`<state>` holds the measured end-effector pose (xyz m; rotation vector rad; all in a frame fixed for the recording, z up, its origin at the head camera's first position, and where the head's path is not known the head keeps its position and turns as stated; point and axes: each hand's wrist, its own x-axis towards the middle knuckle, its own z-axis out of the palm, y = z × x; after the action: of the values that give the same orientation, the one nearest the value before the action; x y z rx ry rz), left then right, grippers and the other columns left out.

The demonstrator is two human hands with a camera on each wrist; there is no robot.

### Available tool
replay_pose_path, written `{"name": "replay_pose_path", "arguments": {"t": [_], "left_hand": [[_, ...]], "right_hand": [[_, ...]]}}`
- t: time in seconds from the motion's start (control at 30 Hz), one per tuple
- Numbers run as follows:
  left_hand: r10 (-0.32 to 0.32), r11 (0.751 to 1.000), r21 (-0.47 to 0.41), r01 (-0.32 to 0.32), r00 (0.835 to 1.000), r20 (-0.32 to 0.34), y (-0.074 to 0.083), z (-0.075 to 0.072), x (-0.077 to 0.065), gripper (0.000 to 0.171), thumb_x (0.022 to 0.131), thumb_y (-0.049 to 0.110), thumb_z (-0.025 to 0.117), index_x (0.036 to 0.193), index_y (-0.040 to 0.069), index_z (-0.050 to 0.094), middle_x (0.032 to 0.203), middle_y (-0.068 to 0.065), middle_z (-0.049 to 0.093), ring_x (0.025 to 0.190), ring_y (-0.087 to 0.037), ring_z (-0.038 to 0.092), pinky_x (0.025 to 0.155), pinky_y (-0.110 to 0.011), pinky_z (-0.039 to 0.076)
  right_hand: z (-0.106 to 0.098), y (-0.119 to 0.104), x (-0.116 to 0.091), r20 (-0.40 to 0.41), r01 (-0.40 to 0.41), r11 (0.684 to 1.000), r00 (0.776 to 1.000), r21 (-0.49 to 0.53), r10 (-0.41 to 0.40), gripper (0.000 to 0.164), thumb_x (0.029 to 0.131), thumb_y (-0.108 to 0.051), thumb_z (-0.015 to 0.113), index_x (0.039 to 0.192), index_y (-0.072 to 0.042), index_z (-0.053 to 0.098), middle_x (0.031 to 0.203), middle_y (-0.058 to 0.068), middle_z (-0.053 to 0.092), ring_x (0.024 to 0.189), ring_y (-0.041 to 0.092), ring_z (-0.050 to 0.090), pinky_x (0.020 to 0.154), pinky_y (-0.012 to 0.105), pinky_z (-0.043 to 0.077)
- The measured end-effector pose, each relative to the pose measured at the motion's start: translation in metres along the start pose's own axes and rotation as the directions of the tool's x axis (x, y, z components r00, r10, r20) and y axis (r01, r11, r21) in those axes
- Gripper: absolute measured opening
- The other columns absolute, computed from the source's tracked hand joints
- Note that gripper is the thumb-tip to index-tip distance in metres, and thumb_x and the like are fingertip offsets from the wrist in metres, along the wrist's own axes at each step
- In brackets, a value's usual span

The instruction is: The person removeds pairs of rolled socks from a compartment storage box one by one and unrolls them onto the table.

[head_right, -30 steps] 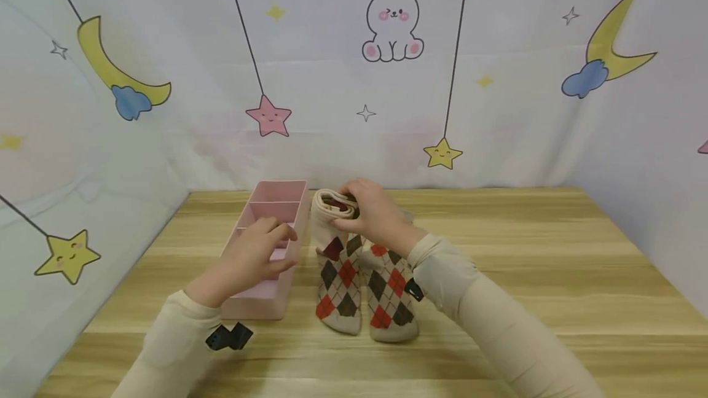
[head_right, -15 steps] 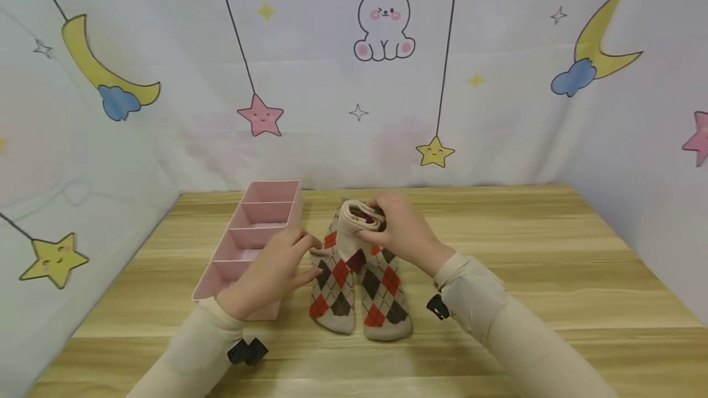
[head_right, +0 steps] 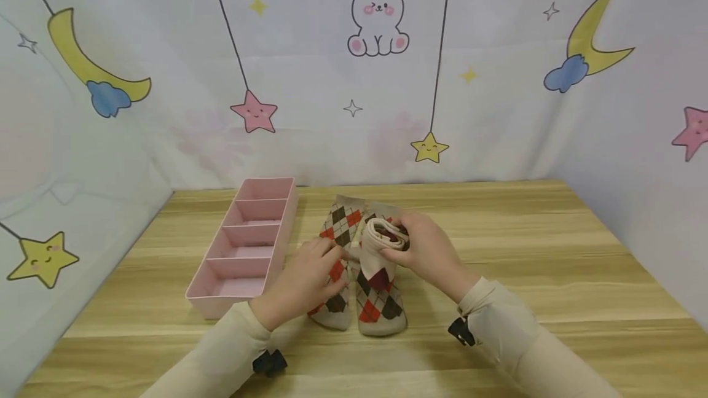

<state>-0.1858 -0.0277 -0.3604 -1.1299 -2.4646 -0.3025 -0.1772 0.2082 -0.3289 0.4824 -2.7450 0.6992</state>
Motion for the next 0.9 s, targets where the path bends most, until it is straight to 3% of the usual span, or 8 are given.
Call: {"name": "replay_pose_path", "arguments": {"t": [0.2, 0.3, 0.5, 0.67, 0.9], "left_hand": [[0.028, 0.999, -0.036, -0.026, 0.998, 0.053, 0.016, 0.004, 0.01, 0.031, 0.083, 0.034, 0.074, 0.104, 0.015, 0.06, 0.095, 0.002, 0.058, 0.091, -0.016, 0.055, 0.083, -0.031, 0.046], [0.041, 0.999, -0.028, -0.039, 0.998, 0.053, 0.024, 0.005, 0.014, 0.032, 0.083, 0.035, 0.074, 0.103, 0.016, 0.06, 0.095, 0.002, 0.058, 0.089, -0.015, 0.055, 0.078, -0.029, 0.045], [0.079, 0.996, 0.026, -0.08, 0.996, 0.042, 0.037, 0.011, 0.02, 0.032, 0.083, 0.038, 0.073, 0.102, 0.016, 0.062, 0.094, 0.002, 0.059, 0.092, -0.015, 0.057, 0.084, -0.03, 0.046], [0.111, 0.993, 0.023, -0.112, 0.992, 0.056, 0.048, 0.016, 0.025, 0.031, 0.084, 0.04, 0.071, 0.101, 0.016, 0.062, 0.094, 0.002, 0.058, 0.088, -0.014, 0.056, 0.078, -0.028, 0.044], [0.082, 0.994, 0.056, -0.09, 0.989, 0.123, 0.06, 0.022, 0.031, 0.036, 0.086, 0.046, 0.067, 0.105, 0.016, 0.064, 0.096, 0.004, 0.058, 0.091, -0.012, 0.054, 0.086, -0.027, 0.045]], "right_hand": [[-0.003, 0.003, -0.016, 0.023, -0.06, 0.998, 0.998, -0.005, 0.06, 0.036, 0.079, -0.022, 0.078, 0.105, -0.001, 0.065, 0.09, 0.006, 0.065, 0.075, 0.011, 0.056, 0.062, 0.027, 0.045], [-0.003, 0.006, -0.024, 0.04, -0.087, 0.996, 0.995, -0.008, 0.087, 0.037, 0.08, -0.023, 0.077, 0.106, 0.0, 0.064, 0.091, 0.006, 0.065, 0.076, 0.011, 0.057, 0.062, 0.026, 0.046], [-0.001, 0.013, -0.037, 0.027, -0.122, 0.992, 0.992, -0.032, 0.123, 0.034, 0.08, -0.024, 0.077, 0.103, -0.001, 0.065, 0.089, 0.004, 0.066, 0.076, 0.011, 0.057, 0.063, 0.026, 0.045], [-0.001, 0.016, -0.047, 0.02, -0.157, 0.986, 0.987, -0.052, 0.159, 0.041, 0.08, -0.027, 0.077, 0.107, 0.0, 0.063, 0.091, 0.006, 0.068, 0.074, 0.011, 0.058, 0.06, 0.025, 0.044], [0.0, 0.024, -0.053, 0.022, -0.199, 0.977, 0.979, -0.072, 0.201, 0.04, 0.081, -0.03, 0.075, 0.106, -0.001, 0.064, 0.088, 0.005, 0.068, 0.073, 0.012, 0.057, 0.06, 0.028, 0.044]]}}
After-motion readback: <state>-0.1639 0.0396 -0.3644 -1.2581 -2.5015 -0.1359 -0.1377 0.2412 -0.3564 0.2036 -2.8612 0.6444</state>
